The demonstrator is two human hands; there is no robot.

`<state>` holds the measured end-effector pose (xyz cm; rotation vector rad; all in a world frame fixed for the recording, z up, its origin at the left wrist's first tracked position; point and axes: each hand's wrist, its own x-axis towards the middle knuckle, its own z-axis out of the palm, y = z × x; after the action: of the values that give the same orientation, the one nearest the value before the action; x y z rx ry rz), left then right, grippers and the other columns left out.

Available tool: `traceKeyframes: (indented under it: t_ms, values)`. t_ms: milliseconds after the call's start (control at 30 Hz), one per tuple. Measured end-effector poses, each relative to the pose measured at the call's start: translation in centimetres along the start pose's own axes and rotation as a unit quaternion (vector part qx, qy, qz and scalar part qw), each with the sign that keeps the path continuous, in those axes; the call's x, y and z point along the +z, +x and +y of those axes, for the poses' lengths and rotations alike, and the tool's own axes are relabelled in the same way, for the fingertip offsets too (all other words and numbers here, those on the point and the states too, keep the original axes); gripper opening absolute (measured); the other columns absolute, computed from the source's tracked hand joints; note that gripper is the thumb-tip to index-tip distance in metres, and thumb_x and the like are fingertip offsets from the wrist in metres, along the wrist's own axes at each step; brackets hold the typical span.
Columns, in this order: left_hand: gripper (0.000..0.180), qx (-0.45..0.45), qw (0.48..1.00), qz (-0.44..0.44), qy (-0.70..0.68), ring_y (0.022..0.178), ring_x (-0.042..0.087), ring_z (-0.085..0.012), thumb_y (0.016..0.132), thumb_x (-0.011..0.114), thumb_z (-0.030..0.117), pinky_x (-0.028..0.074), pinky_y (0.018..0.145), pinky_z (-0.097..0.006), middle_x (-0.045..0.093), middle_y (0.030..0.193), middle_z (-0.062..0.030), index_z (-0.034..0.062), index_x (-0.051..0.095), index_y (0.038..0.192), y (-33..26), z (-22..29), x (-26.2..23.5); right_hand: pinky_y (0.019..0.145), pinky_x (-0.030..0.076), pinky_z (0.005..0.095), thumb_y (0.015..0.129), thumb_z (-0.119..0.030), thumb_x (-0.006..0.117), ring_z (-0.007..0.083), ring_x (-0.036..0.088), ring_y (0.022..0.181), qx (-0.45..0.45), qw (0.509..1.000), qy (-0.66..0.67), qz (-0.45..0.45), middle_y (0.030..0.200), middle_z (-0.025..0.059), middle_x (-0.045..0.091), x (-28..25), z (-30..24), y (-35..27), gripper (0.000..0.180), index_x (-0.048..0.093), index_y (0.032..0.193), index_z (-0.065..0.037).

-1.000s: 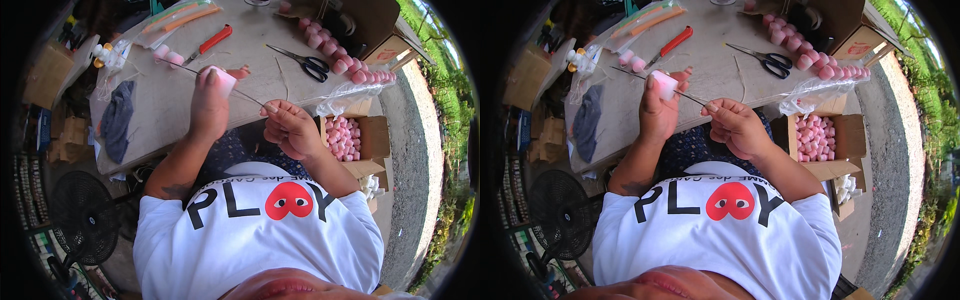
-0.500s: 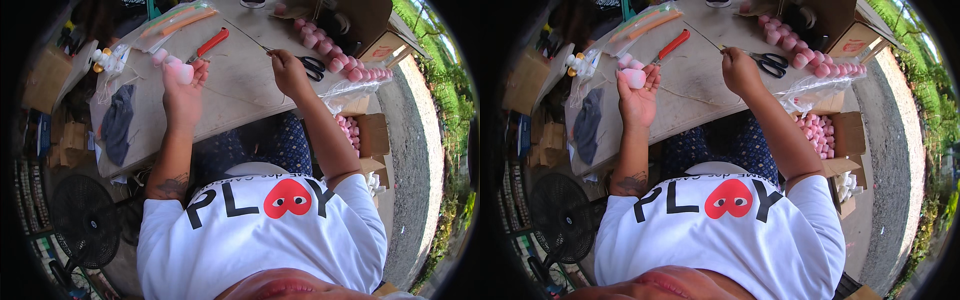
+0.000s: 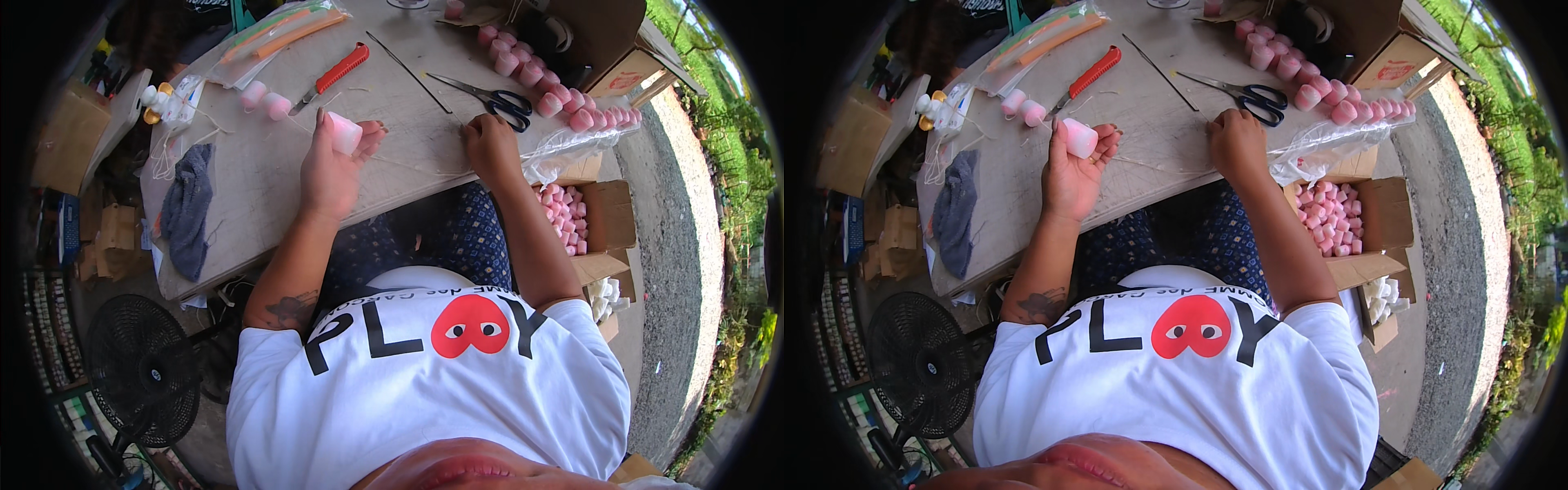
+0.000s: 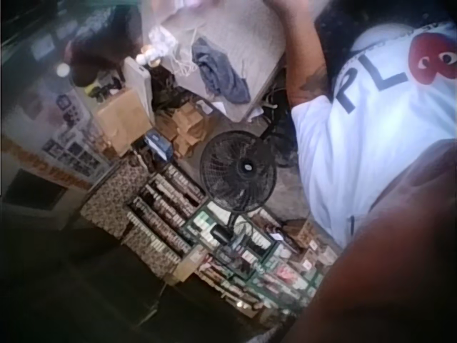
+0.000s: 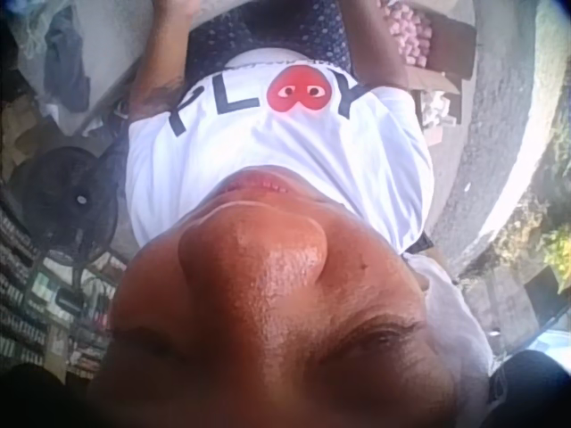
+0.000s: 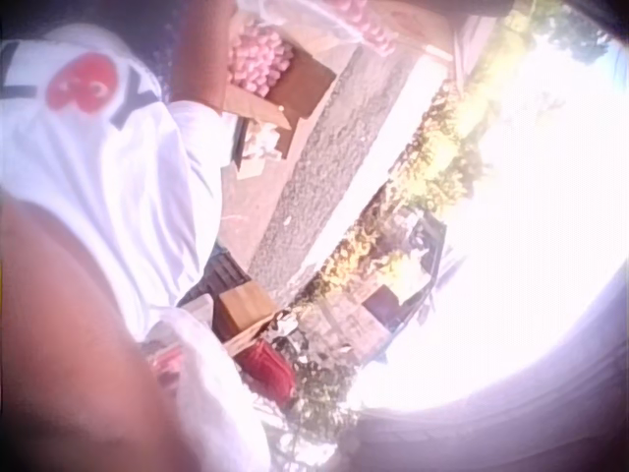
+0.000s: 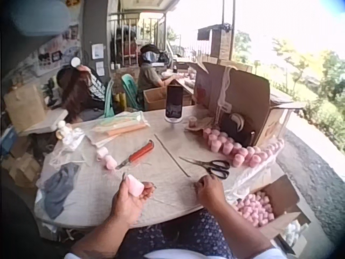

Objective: The person threads pink cylindrical foam pieces onto a thin wire, ties the wire to secure the pieces, and uses scissors to trim the excess wire. The person repeats this process to create a string of foam pieces.

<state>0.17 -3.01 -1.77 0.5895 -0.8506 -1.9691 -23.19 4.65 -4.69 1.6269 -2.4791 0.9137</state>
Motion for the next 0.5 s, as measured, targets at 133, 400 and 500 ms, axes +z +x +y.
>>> traceKeyframes:
  t_ms: [133,400,500]
  values:
    - [0.053,-0.048,0.998,-0.026,0.013,0.104,0.06,-0.0266,0.096,0.039,0.054,0.043,0.094,-0.037,0.062,0.111,-0.0182,0.0041,0.055,0.105,-0.5,-0.5,1.1,0.076,0.048,0.0379,0.087,-0.017,0.063,0.0304,0.061,0.085,-0.004,0.982,0.189,0.028,0.089,0.0164,0.064,-2.4,-2.4,-2.3,0.018,0.061,0.091,0.001]
    - [0.058,-0.085,0.989,-0.05,-0.114,0.106,0.059,-0.0289,0.096,0.035,0.057,0.046,0.094,-0.038,0.061,0.114,-0.02,0.0029,0.054,0.105,-0.6,0.3,1.8,0.07,0.048,0.0293,0.083,-0.007,0.069,0.022,0.063,0.076,-0.105,0.927,0.352,-0.075,0.083,0.0112,0.065,-5.6,-8.9,-5.8,0.012,0.061,0.091,-0.002]
    - [0.065,-0.088,0.988,-0.041,-0.117,0.103,0.06,-0.0307,0.095,0.032,0.059,0.047,0.093,-0.039,0.061,0.111,-0.0216,-0.0014,0.045,0.115,-1.2,0.7,2.2,0.066,0.049,0.031,0.08,-0.008,0.07,0.0232,0.064,0.073,-0.123,0.933,0.333,-0.067,0.081,0.0116,0.066,-5.2,-9.4,-5.8,0.013,0.062,0.089,-0.002]
